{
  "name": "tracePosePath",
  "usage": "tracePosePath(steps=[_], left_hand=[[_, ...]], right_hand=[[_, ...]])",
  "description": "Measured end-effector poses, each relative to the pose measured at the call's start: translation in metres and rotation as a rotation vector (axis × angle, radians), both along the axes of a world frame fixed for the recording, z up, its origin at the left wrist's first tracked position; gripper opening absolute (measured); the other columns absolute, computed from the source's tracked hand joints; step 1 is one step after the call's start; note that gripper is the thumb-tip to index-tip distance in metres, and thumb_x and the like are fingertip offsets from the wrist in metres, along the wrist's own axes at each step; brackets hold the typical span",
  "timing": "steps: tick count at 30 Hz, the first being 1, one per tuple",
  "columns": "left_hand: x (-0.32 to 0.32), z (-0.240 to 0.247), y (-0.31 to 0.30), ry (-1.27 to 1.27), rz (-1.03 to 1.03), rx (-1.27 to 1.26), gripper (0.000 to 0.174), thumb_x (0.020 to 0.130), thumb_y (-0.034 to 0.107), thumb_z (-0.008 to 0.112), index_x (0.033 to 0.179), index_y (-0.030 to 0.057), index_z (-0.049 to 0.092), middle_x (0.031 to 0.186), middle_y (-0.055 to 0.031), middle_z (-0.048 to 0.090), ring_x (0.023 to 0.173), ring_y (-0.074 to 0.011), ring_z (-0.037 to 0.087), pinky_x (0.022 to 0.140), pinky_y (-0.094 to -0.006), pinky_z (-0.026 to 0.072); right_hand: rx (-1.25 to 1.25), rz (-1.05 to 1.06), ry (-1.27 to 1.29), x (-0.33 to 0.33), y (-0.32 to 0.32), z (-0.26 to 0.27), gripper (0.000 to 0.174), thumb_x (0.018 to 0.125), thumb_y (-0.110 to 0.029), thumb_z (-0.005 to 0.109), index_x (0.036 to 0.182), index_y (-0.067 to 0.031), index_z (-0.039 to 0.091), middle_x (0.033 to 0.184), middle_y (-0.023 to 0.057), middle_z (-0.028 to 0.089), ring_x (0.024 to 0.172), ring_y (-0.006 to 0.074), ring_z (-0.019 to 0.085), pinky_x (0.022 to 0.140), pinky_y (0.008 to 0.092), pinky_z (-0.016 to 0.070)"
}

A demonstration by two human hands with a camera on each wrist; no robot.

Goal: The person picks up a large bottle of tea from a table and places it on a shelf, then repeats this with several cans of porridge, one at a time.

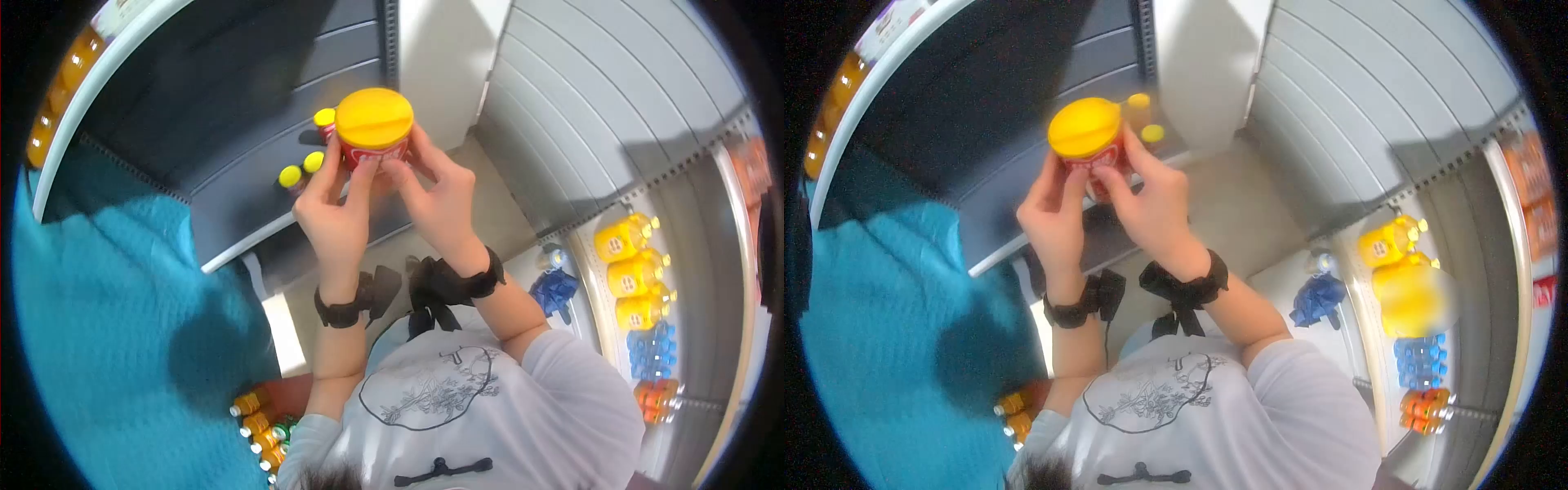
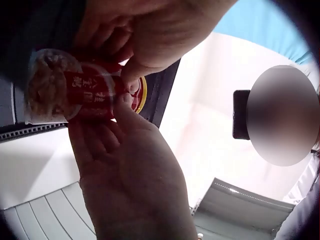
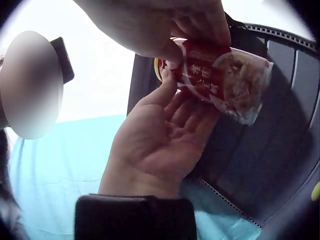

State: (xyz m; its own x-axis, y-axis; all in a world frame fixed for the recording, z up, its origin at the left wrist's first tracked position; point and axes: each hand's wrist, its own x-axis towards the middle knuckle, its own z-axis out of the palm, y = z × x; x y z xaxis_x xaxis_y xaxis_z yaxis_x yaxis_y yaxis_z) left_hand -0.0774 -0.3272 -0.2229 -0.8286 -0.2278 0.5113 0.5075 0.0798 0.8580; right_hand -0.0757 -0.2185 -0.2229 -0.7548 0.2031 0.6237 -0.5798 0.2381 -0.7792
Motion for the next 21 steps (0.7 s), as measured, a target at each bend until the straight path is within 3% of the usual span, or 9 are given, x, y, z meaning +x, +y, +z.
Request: tracePosePath(steps=[7, 10, 16, 21], left_hand=[[0.017, 0.011, 0.046, -0.059, -0.291, 0.054, 0.041, 0.077, 0.002, 0.060, 0.116, -0.0044, 0.047, 0.103, -0.0136, 0.058, 0.095, -0.0156, 0.055, 0.084, -0.0279, 0.0412], [0.022, 0.016, 0.073, -0.073, -0.454, 0.076, 0.042, 0.078, 0.001, 0.058, 0.117, -0.0044, 0.045, 0.101, -0.0109, 0.058, 0.093, -0.0139, 0.055, 0.083, -0.0269, 0.0418], [0.044, 0.023, 0.143, -0.045, -0.712, -0.036, 0.043, 0.077, -0.003, 0.056, 0.118, -0.0063, 0.043, 0.102, -0.0092, 0.057, 0.091, -0.0124, 0.054, 0.082, -0.0257, 0.0412], [0.083, 0.038, 0.214, -0.045, -0.934, 0.020, 0.043, 0.077, -0.002, 0.056, 0.118, -0.0060, 0.044, 0.102, -0.0099, 0.058, 0.091, -0.0125, 0.055, 0.082, -0.0249, 0.0420]], right_hand=[[0.006, -0.221, -0.032, 0.037, 0.046, 0.003, 0.047, 0.073, -0.011, 0.062, 0.114, 0.0061, 0.046, 0.087, 0.0199, 0.060, 0.079, 0.0235, 0.062, 0.068, 0.0275, 0.0468], [0.035, -0.348, -0.096, 0.060, 0.070, 0.015, 0.047, 0.074, -0.014, 0.062, 0.115, 0.0032, 0.046, 0.085, 0.0200, 0.060, 0.079, 0.0238, 0.062, 0.068, 0.0280, 0.0467], [0.002, -0.571, -0.135, 0.108, 0.132, 0.024, 0.047, 0.075, -0.016, 0.061, 0.116, 0.0022, 0.046, 0.086, 0.0197, 0.060, 0.082, 0.0259, 0.062, 0.070, 0.0284, 0.0468], [0.083, -0.797, -0.090, 0.165, 0.191, 0.036, 0.046, 0.076, -0.016, 0.060, 0.114, 0.0045, 0.046, 0.086, 0.0196, 0.060, 0.078, 0.0253, 0.062, 0.068, 0.0289, 0.0471]])
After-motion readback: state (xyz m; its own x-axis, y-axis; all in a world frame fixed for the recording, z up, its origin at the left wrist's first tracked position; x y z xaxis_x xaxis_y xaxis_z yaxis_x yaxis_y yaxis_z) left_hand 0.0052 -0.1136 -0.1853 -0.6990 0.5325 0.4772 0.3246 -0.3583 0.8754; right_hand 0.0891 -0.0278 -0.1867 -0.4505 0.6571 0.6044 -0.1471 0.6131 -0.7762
